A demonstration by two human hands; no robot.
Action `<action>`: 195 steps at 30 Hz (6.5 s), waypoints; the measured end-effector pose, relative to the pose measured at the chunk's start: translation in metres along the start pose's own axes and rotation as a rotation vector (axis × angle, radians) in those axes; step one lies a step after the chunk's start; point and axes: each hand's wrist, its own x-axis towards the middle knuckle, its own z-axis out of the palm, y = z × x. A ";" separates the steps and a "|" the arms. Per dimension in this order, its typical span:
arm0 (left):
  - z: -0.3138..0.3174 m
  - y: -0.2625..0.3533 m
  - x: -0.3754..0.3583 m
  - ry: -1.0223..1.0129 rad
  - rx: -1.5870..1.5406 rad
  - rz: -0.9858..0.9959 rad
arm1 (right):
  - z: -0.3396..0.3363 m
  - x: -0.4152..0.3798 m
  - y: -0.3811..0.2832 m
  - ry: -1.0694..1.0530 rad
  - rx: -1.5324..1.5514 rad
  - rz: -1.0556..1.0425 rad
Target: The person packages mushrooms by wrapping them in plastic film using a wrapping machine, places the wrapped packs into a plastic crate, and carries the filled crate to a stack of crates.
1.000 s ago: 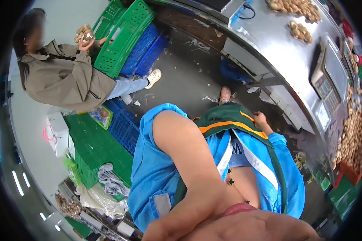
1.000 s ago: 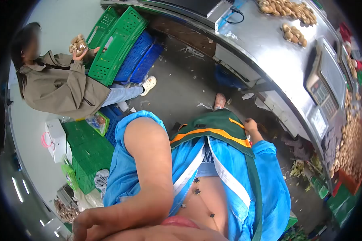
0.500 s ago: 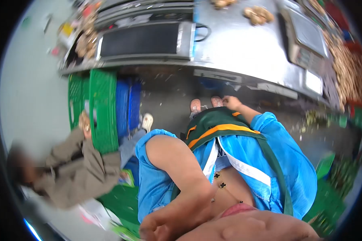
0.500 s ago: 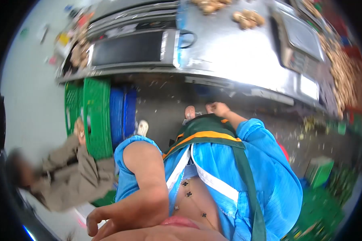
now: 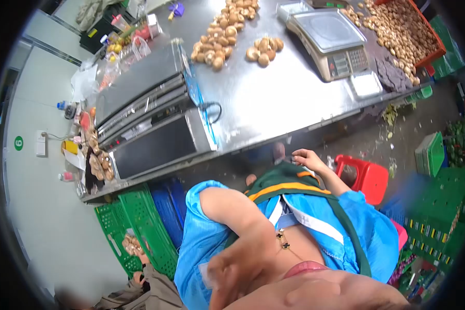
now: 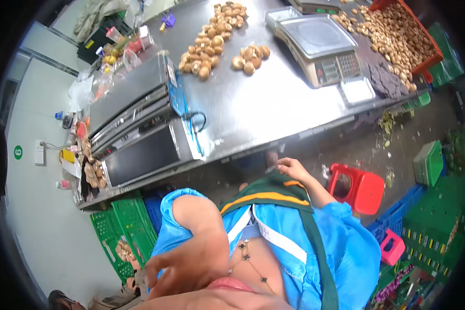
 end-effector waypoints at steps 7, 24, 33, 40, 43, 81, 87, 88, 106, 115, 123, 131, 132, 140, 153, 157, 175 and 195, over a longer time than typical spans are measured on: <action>-0.106 -0.214 -0.213 -0.472 0.688 -1.089 | -0.138 0.178 -0.165 0.390 -0.222 -0.477; -0.153 -0.379 -0.287 -0.349 1.242 -1.425 | -0.109 0.346 -0.304 0.535 -0.775 -0.768; -0.273 -0.320 -0.012 -0.434 1.531 -0.862 | 0.152 0.309 -0.441 0.440 -0.608 -0.845; -0.545 -0.269 0.097 -0.705 1.367 -1.279 | 0.410 0.329 -0.415 0.497 -0.532 -0.410; -0.563 -0.246 0.114 -0.824 1.256 -1.375 | 0.424 0.335 -0.408 0.503 -0.478 -0.375; -0.586 -0.149 0.210 -0.904 0.899 -1.402 | 0.322 0.262 -0.382 -0.413 -1.546 -1.392; -0.590 -0.113 0.224 -1.561 1.123 -0.902 | 0.332 0.225 -0.347 -0.086 -1.109 -0.993; -0.593 -0.098 0.224 -1.566 0.998 -0.750 | 0.328 0.208 -0.339 -0.119 -1.026 -0.956; -0.639 -0.318 0.127 -1.284 1.040 -0.784 | 0.356 0.395 -0.420 0.152 -0.915 -1.296; -0.603 -0.202 0.151 -0.760 0.540 -1.431 | 0.360 0.259 -0.380 -0.122 -0.525 -0.690; -0.559 -0.123 0.183 -0.727 0.689 -1.606 | 0.365 0.188 -0.374 -0.210 -0.187 -0.523; -0.573 -0.014 0.090 -0.596 0.795 -1.721 | 0.370 0.154 -0.218 0.030 -0.326 -0.269; -0.572 -0.006 0.089 -0.702 0.882 -1.431 | 0.375 0.145 -0.210 0.140 -0.430 -0.348; -0.587 0.105 0.070 -0.199 0.811 -2.106 | 0.358 0.074 -0.185 0.132 0.422 0.163; -0.507 0.065 0.027 -0.291 0.153 -2.033 | 0.473 0.117 -0.136 -0.791 0.364 0.390; -0.467 0.088 0.007 -0.165 0.192 -1.962 | 0.430 0.103 -0.219 -0.903 -0.203 -0.327; -0.555 0.195 0.081 0.702 0.860 -1.111 | 0.608 0.079 -0.215 -0.812 -0.520 -0.777; -0.847 0.318 -0.019 0.059 1.744 -2.177 | 0.652 0.098 -0.187 -0.608 -0.435 -0.234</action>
